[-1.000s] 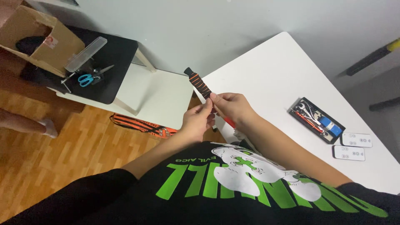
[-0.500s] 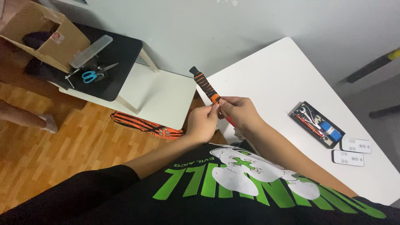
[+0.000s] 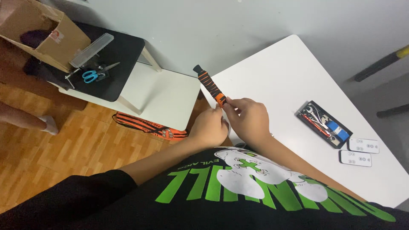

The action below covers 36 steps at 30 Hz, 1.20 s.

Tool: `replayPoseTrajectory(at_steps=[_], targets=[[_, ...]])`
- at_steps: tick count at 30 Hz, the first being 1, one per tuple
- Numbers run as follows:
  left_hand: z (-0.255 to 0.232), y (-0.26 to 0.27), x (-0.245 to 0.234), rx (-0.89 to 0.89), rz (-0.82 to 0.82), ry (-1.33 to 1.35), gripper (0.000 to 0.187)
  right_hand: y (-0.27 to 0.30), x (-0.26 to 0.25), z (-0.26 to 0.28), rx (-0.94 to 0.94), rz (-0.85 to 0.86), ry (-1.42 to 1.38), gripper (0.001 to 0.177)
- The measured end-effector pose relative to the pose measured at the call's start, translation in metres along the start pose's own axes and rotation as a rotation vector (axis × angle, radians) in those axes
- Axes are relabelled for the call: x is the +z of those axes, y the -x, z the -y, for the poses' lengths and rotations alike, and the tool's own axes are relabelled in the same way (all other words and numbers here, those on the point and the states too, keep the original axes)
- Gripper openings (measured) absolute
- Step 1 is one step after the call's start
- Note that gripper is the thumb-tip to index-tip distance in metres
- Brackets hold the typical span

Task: The recorder is repairing a badminton racket by adjusting the handle grip and inspecting the frame.

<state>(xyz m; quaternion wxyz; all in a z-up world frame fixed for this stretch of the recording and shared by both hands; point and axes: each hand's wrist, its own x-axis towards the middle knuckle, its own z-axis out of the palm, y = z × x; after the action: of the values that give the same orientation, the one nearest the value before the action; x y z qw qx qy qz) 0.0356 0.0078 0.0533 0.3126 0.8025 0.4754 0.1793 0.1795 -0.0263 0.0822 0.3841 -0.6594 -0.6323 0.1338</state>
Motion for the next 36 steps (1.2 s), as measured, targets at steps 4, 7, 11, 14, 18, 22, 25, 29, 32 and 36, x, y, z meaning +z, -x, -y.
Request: replayPoseTrajectory(at_steps=[4,7,11,14,18,22,25,29,32,36], targets=[[0.004,0.000,0.001,0.015,0.013,-0.007,0.034,-0.002,-0.001,0.001,-0.030,-0.004,0.034,0.025],[0.014,-0.003,0.012,0.033,-0.014,0.047,0.027,-0.007,0.000,0.003,-0.006,0.003,0.081,0.027],[0.026,-0.009,0.022,-0.223,-0.074,0.477,0.031,-0.025,0.004,0.002,0.152,0.137,0.131,0.039],[0.033,-0.010,0.033,-0.387,-0.084,0.961,0.037,-0.031,0.002,-0.005,0.183,0.216,0.111,0.041],[0.040,-0.006,0.042,-0.313,-0.142,1.073,0.031,-0.034,0.004,-0.019,0.205,0.343,0.005,0.041],[0.052,-0.005,0.044,-0.364,-0.108,1.068,0.034,-0.035,0.010,-0.032,0.248,0.376,-0.145,0.039],[0.072,-0.008,0.059,-0.378,0.003,1.464,0.026,-0.035,0.006,-0.035,0.215,0.399,-0.214,0.036],[0.083,-0.010,0.065,-0.553,0.114,1.735,0.011,-0.038,-0.008,-0.020,0.083,0.452,-0.093,0.031],[0.071,-0.009,0.057,-0.604,0.143,1.826,0.015,-0.039,-0.013,-0.013,0.035,0.500,0.004,0.030],[0.070,-0.007,0.051,-0.692,0.177,1.923,0.020,-0.039,-0.011,-0.017,-0.003,0.579,0.043,0.034]])
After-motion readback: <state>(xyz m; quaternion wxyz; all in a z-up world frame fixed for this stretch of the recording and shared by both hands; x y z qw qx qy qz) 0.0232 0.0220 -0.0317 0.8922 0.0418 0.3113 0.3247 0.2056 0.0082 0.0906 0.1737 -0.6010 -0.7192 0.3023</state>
